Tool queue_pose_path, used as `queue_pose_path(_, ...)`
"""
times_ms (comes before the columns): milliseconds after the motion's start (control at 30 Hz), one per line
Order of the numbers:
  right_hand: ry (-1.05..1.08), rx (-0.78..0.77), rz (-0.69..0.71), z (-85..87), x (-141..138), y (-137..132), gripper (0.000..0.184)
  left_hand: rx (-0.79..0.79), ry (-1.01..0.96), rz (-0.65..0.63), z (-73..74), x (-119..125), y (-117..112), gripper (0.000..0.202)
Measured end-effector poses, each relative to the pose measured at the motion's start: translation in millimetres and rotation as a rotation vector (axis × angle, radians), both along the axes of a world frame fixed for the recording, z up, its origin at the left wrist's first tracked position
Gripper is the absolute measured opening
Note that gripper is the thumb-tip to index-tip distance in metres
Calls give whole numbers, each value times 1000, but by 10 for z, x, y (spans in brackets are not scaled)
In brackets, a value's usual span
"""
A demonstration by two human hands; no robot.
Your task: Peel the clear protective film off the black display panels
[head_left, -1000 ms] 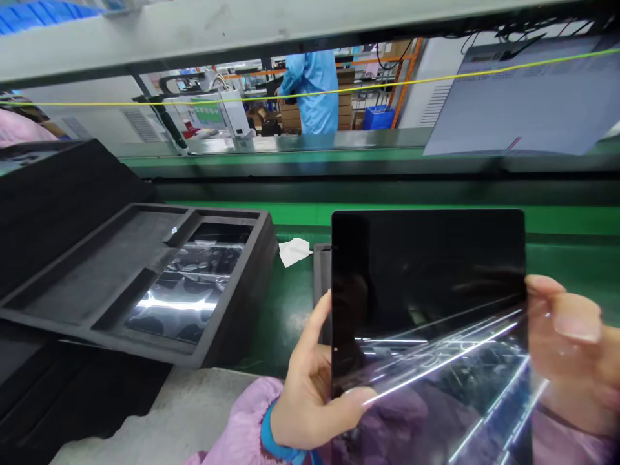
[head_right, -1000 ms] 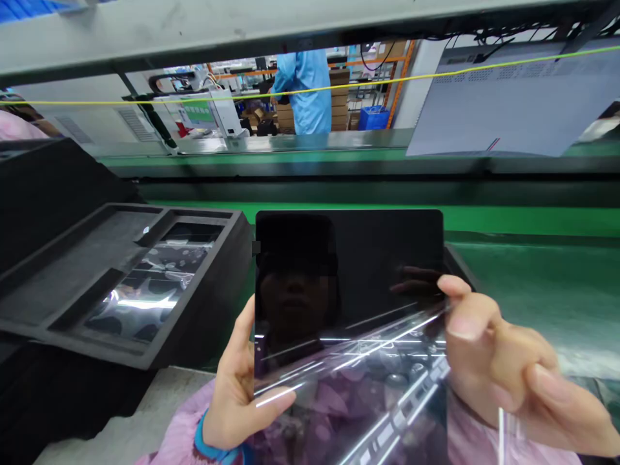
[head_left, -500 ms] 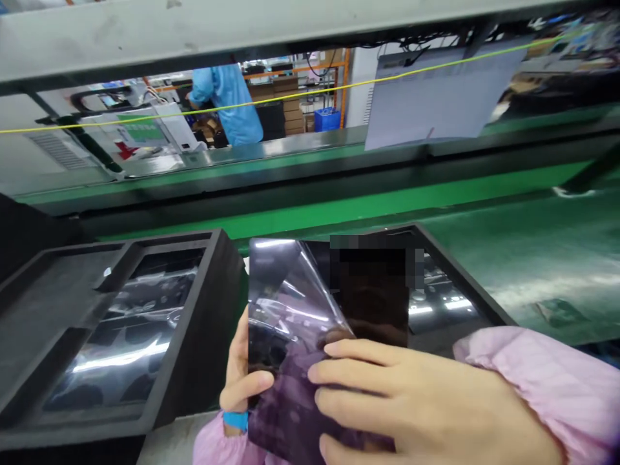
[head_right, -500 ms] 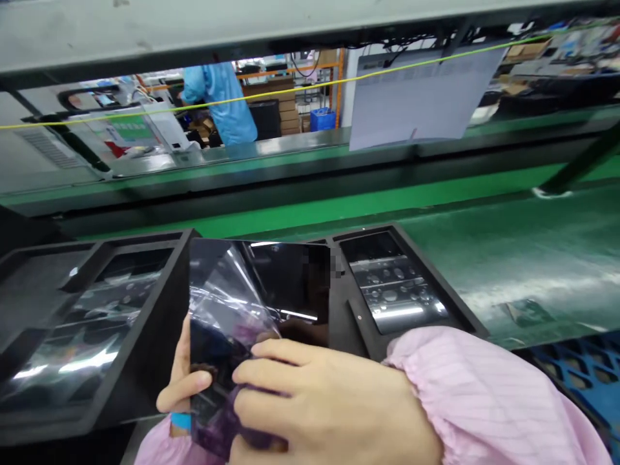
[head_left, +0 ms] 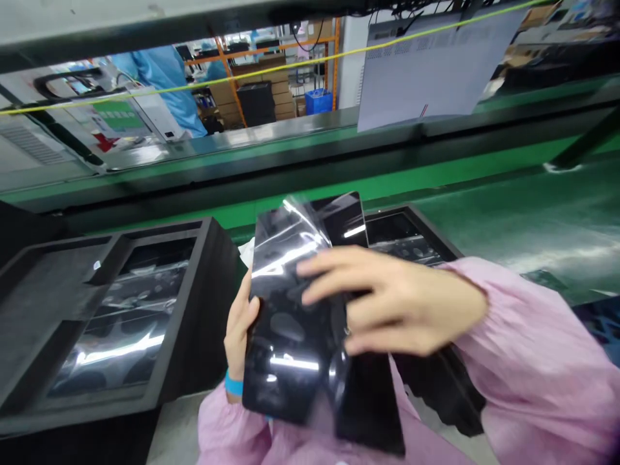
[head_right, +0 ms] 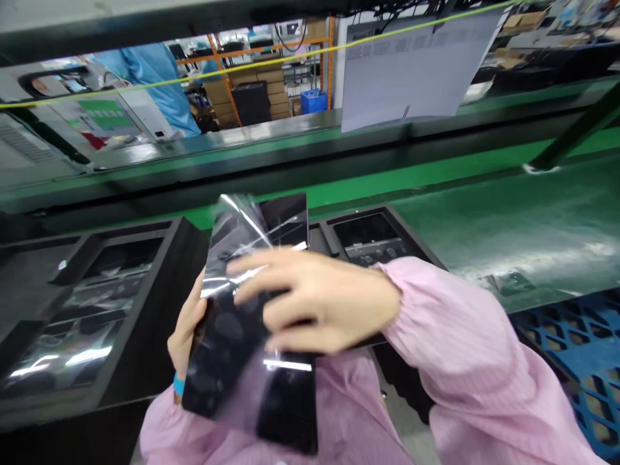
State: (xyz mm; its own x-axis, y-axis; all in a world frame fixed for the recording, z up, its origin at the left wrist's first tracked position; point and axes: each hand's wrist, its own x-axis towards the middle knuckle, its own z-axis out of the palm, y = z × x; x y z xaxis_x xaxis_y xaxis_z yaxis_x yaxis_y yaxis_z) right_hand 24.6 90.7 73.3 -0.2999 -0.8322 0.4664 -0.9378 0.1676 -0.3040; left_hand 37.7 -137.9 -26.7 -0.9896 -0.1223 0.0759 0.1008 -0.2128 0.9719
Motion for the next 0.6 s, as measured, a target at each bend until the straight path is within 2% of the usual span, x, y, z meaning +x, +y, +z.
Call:
queue_pose_path(133, 13, -488, -452, -199, -253, -72, 31, -220, 160, 151, -82, -135, 41, 36)
queue_pose_path(200, -68, -658, -569, -282, -304, -135, 31, -285, 183, 179, -117, -176, 15, 34)
queue_pose_path(267, -157, -754, -594, -317, -322, -186, 32, -329, 237, 195, -137, -208, -23, 34)
queue_pose_path(367, -236, -809, -588, -304, -321, -227, 32, -333, 295, 190, -145, -234, -66, 27)
queue_pose_path(433, -263, -823, -584, -281, -317, -239, 32, -302, 287, 179, -138, -238, -78, 21)
queue_pose_path(600, -307, -847, -564, -261, -309, -249, 32, -222, 208, 200, -104, -240, -86, 22)
